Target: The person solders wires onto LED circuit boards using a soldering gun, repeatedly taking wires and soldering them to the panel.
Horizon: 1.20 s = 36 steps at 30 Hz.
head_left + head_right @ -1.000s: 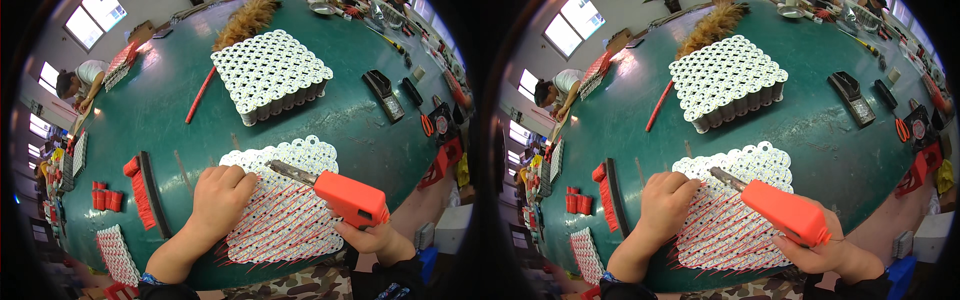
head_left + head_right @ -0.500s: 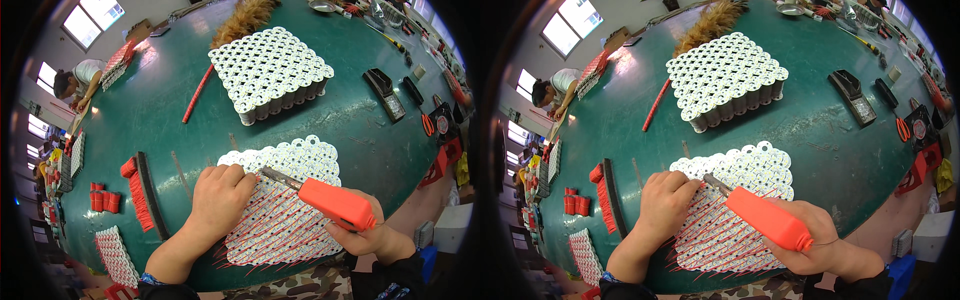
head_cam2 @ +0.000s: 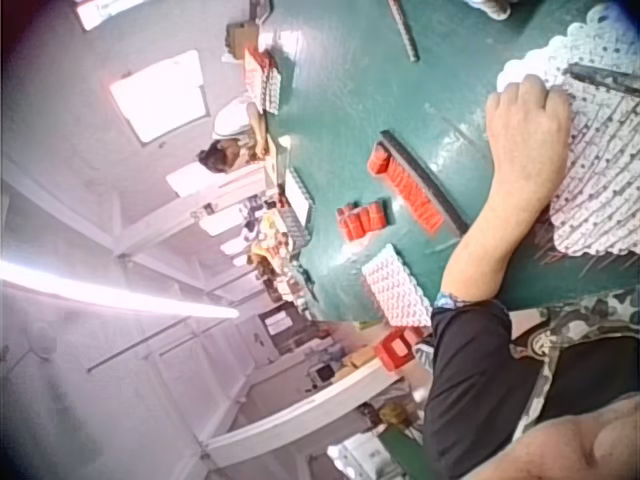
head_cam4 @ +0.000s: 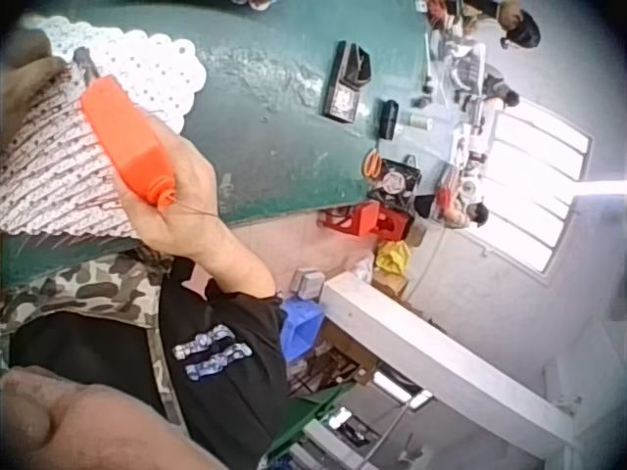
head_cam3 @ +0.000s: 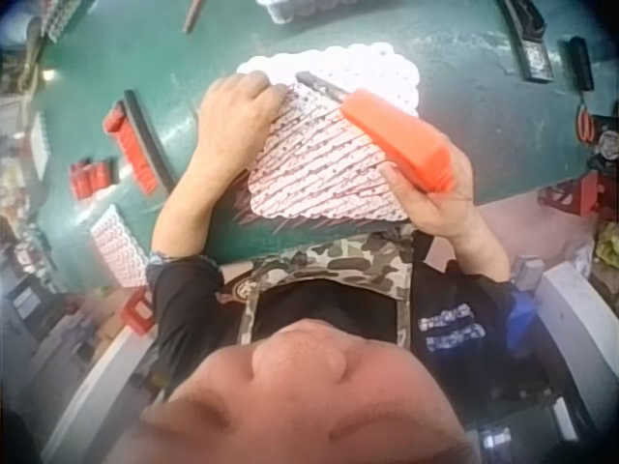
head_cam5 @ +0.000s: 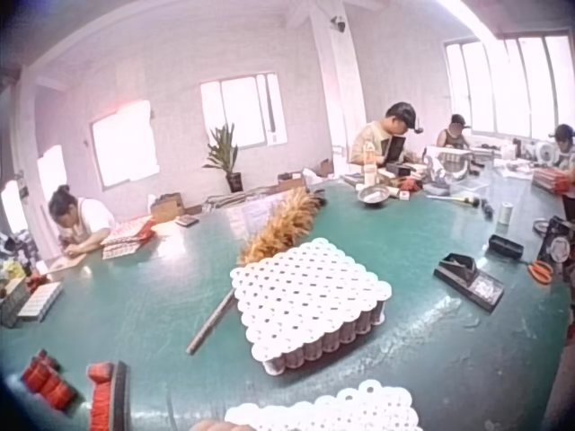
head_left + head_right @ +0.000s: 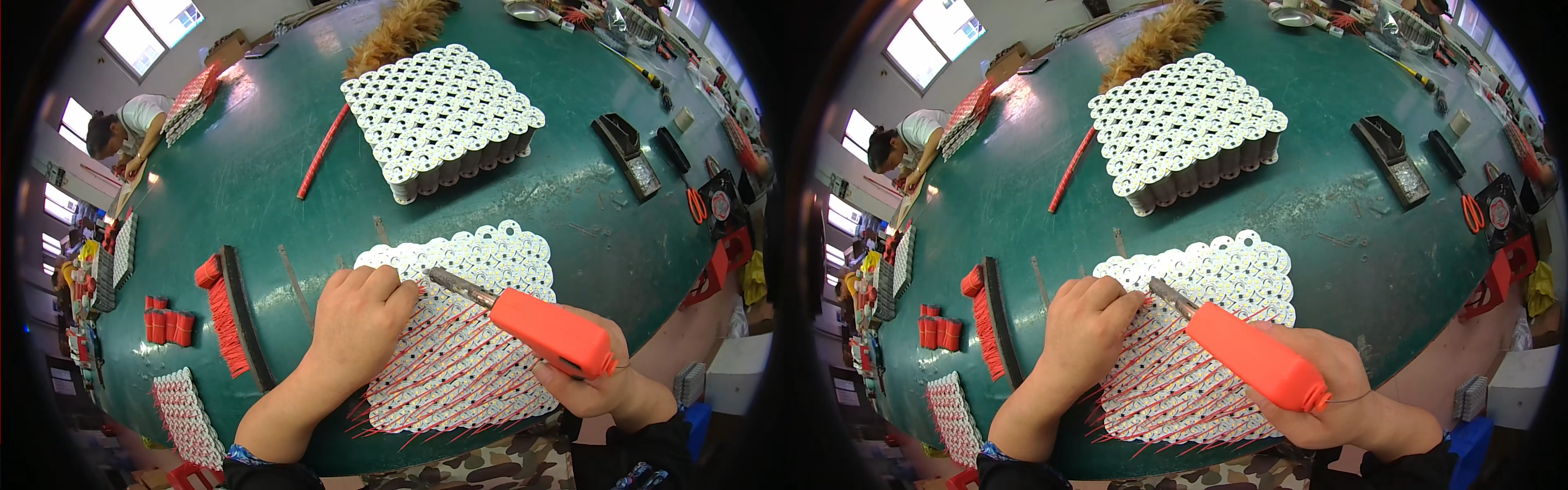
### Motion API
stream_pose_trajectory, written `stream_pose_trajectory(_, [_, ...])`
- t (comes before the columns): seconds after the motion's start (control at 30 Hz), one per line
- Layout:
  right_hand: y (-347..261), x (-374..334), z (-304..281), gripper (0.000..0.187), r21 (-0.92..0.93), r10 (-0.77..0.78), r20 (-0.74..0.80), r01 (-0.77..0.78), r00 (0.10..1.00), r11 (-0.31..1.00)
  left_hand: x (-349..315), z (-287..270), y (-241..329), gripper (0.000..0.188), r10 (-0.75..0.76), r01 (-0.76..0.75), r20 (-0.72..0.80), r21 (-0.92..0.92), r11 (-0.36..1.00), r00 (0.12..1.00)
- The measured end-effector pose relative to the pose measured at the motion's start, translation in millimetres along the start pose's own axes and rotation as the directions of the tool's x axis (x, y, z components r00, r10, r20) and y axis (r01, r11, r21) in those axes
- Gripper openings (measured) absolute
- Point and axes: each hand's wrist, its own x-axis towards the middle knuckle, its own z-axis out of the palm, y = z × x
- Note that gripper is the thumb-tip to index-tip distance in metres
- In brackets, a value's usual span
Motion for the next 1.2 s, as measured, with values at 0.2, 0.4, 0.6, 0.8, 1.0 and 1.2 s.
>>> stream_pose_trajectory(0.2, [1.1, 2.7, 0.0, 0.06, -0.009, -0.01, 0.033, 0.011, 0.999, 1.0, 0.0, 0.1, -0.3, 0.021, 0.001, -0.001, 0.004, 0.001, 1.0, 1.0])
stream_pose_trajectory(0.4, [-0.4, 2.8, -1.0, 0.065, -0.05, -0.007, 0.055, 0.009, 0.998, 0.999, -0.4, 0.6, -0.8, 0.022, 0.004, -0.004, 0.003, 0.005, 1.0, 1.0])
stream_pose_trajectory(0.6, [2.9, 0.2, 2.7, 0.068, -0.035, -0.054, 0.014, 0.054, 0.998, 0.998, -0.1, 0.3, 0.2, 0.022, -0.003, 0.003, 0.005, 0.001, 1.0, 1.0])
stream_pose_trajectory(0.8, [1.7, 2.2, 2.5, 0.072, -0.07, -0.105, 0.01, 0.105, 0.994, 0.992, -0.1, 1.7, 0.1, 0.022, 0.007, -0.007, -0.012, 0.0, 1.0, 1.0])
stream_pose_trajectory(1.0, [0.4, 3.7, 0.7, 0.071, -0.096, -0.114, 0.014, 0.115, 0.993, 0.989, 0.5, 0.9, 0.9, 0.021, 0.007, -0.007, -0.006, 0.004, 1.0, 1.0])
stream_pose_trajectory(1.2, [4.3, 1.5, -1.4, 0.071, -0.058, -0.061, 0.048, 0.064, 0.997, 0.996, 0.1, 1.3, 0.5, 0.021, 0.002, -0.002, 0.004, 0.007, 1.0, 1.0])
